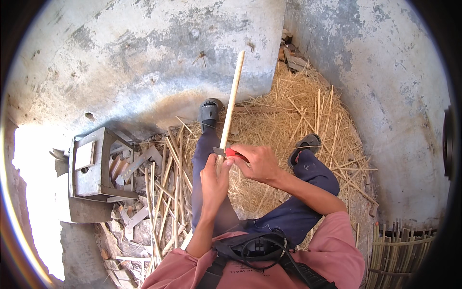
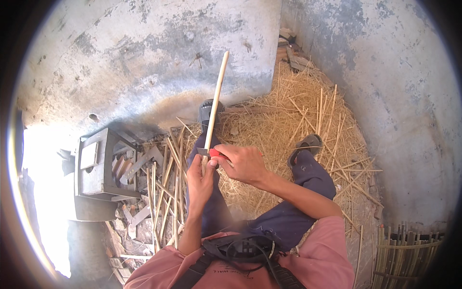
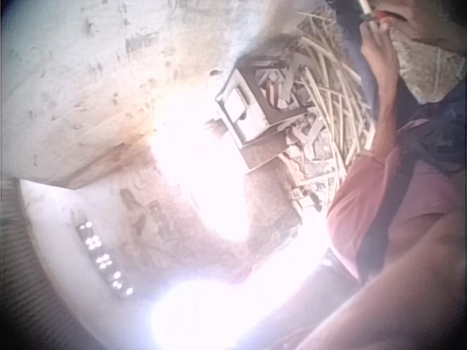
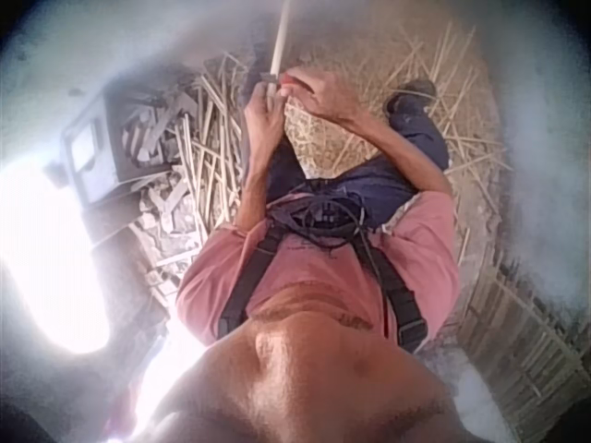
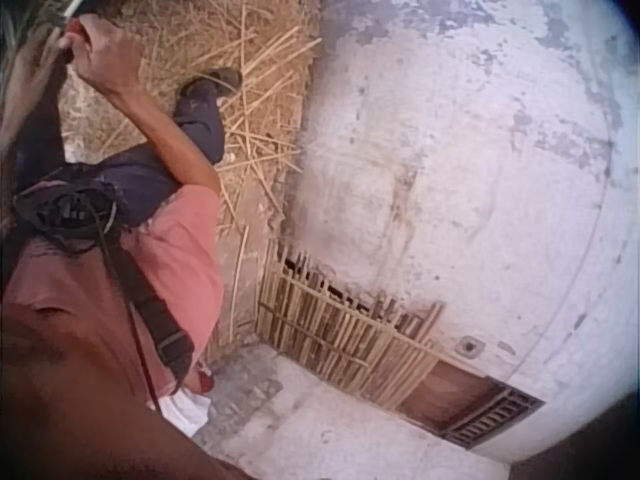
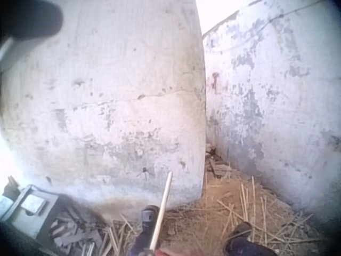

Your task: The person whittles the end of a long thin wooden rod with a small knife, rotating the rod and making repeated shallow cuts to taper the tip.

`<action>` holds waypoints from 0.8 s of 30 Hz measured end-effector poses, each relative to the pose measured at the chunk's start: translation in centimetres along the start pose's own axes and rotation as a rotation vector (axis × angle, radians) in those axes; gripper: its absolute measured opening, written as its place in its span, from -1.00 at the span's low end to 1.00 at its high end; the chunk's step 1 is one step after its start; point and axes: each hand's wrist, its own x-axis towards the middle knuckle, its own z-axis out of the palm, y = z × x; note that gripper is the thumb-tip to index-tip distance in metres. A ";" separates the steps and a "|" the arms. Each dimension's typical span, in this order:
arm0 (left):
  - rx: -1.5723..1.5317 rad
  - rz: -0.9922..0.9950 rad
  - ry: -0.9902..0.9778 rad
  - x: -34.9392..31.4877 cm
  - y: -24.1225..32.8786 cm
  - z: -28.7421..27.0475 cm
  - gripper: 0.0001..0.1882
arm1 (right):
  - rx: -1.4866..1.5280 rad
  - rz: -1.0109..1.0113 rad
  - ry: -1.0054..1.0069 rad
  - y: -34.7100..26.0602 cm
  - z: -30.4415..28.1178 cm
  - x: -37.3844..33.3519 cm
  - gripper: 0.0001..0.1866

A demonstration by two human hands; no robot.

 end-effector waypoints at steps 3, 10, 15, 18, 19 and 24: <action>0.035 0.009 0.014 0.0 0.4 0.1 -0.71 | -0.012 0.016 -0.030 -0.1 -0.2 0.0 -0.70; 0.078 0.049 0.062 0.2 -0.2 0.5 -0.69 | -0.019 0.040 0.000 -0.6 -0.1 -0.1 -0.74; 0.114 0.037 0.068 0.2 1.2 0.4 -0.66 | -0.036 0.038 0.017 -0.5 -0.1 0.0 -0.75; 0.140 0.057 0.082 0.2 1.2 0.3 -0.68 | -0.046 0.020 0.019 -0.7 -0.3 0.2 -0.75; 0.147 0.055 0.084 0.1 1.6 0.3 -0.67 | -0.032 0.016 0.052 -0.7 -0.3 0.3 -0.74; 0.201 -0.061 0.032 -1.2 1.1 1.0 -0.57 | -0.077 0.237 0.106 1.0 -3.2 2.7 -0.70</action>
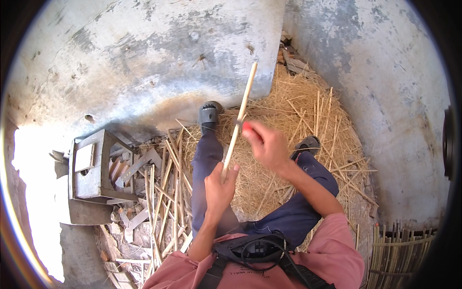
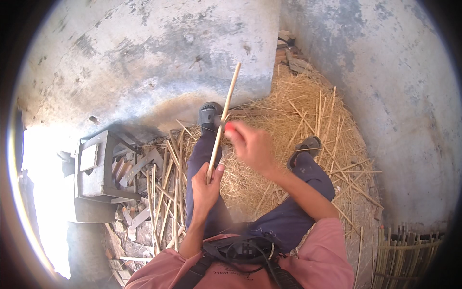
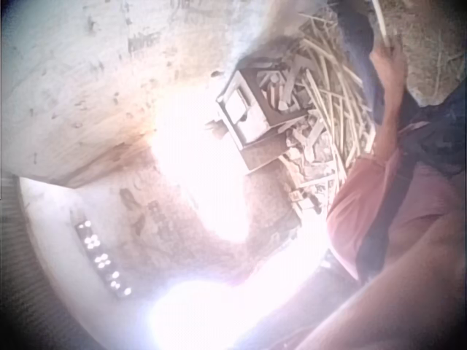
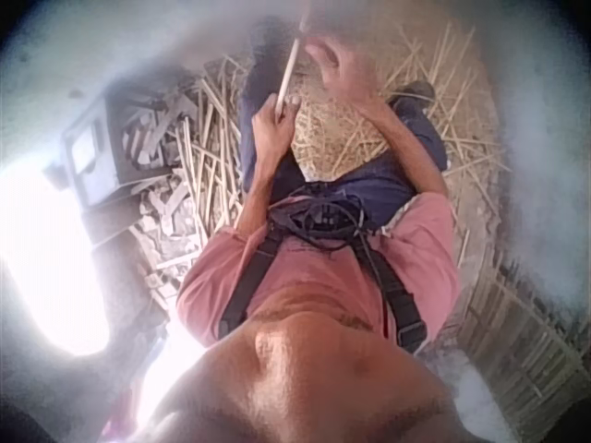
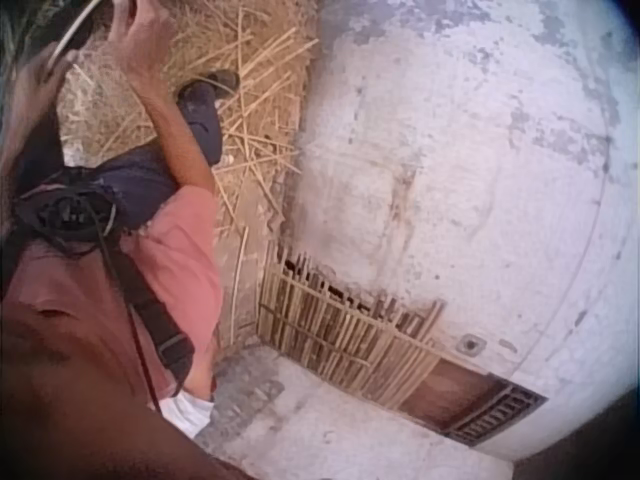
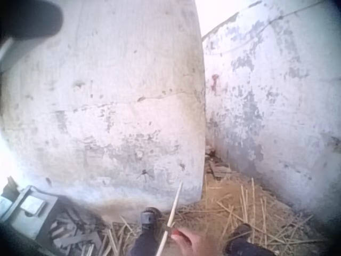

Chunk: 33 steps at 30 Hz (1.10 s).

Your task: The person whittles the end of a long thin wooden rod with a small knife, rotating the rod and making repeated shallow cuts to taper the tip.

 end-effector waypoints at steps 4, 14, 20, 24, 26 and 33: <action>-0.028 -0.001 -0.138 -0.6 -0.7 0.4 -0.61 | 0.189 0.122 0.087 3.9 -2.5 2.2 -0.65; -0.327 0.002 -0.250 0.1 -1.9 -0.5 -0.69 | 0.425 0.019 -0.303 2.8 -0.9 -1.0 -0.71; -0.567 -0.071 -0.376 0.7 -1.4 -1.8 -0.70 | 0.370 -0.085 -0.451 1.5 0.3 -2.0 -0.69; -0.566 0.039 -0.298 0.9 -1.8 -1.6 -0.61 | 0.370 -0.148 -0.492 0.5 1.0 -2.5 -0.68; -0.571 0.051 -0.269 1.0 -1.7 -1.5 -0.55 | 0.325 -0.205 -0.499 0.8 1.7 -3.0 -0.69; -0.544 0.032 -0.289 1.1 -2.3 -2.1 -0.55 | 0.298 -0.182 -0.400 0.2 2.7 -3.8 -0.70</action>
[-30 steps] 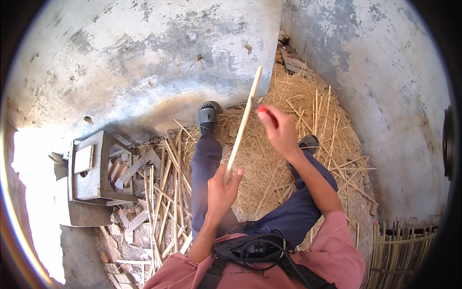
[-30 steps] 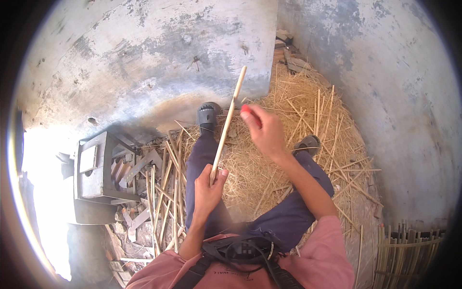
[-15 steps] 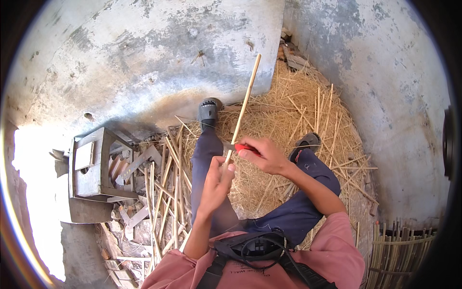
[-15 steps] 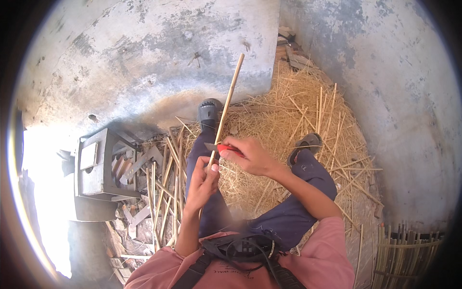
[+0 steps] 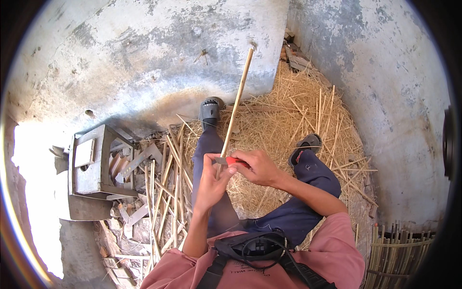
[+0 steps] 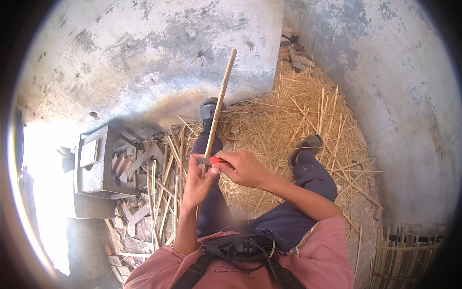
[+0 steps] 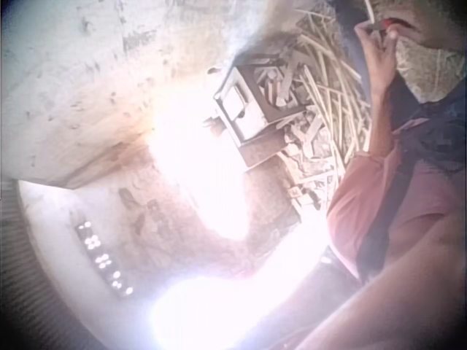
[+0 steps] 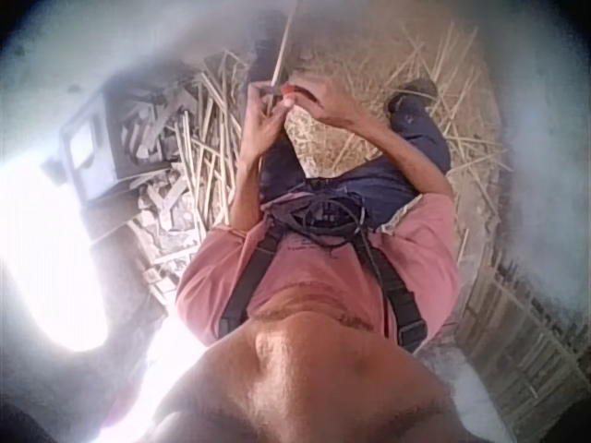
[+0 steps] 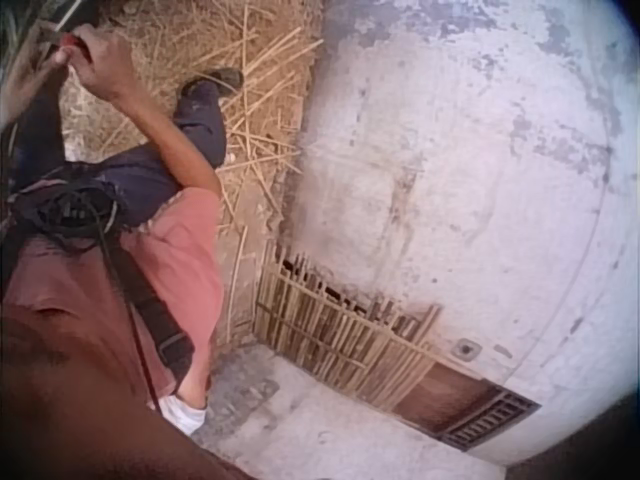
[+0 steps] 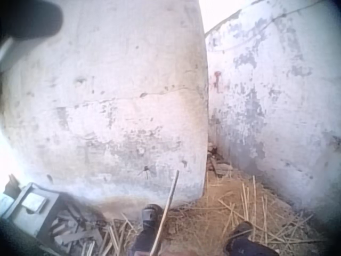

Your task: The person whittles the end of a long thin wooden rod with a small knife, rotating the rod and making repeated shallow cuts to taper the tip.

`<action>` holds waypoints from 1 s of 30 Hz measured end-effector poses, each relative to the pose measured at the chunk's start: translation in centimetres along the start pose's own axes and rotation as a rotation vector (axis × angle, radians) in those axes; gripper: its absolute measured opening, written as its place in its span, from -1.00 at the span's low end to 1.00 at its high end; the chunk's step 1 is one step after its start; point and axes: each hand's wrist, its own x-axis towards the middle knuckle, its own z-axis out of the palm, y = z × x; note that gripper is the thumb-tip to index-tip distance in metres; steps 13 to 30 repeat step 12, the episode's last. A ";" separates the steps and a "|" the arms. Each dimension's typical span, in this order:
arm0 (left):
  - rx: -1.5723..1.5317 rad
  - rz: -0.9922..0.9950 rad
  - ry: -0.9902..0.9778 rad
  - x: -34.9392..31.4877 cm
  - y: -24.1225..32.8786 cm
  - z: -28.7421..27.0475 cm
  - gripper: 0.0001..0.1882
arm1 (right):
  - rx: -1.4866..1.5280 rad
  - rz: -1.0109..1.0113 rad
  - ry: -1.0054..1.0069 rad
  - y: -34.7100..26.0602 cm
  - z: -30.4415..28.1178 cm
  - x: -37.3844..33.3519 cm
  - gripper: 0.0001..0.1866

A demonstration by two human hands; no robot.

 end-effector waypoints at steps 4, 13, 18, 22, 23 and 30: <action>0.168 0.124 0.077 0.1 0.0 0.7 -0.67 | -0.029 -0.005 0.077 0.1 0.7 0.1 -0.73; 0.617 0.017 0.095 -0.2 1.1 1.0 -0.67 | -0.071 0.041 0.078 0.3 0.6 0.1 -0.70; 0.617 0.017 0.095 -0.2 1.1 1.0 -0.67 | -0.071 0.041 0.078 0.3 0.6 0.1 -0.70; 0.617 0.017 0.095 -0.2 1.1 1.0 -0.67 | -0.071 0.041 0.078 0.3 0.6 0.1 -0.70; 0.617 0.017 0.095 -0.2 1.1 1.0 -0.67 | -0.071 0.041 0.078 0.3 0.6 0.1 -0.70; 0.617 0.017 0.095 -0.2 1.1 1.0 -0.67 | -0.071 0.041 0.078 0.3 0.6 0.1 -0.70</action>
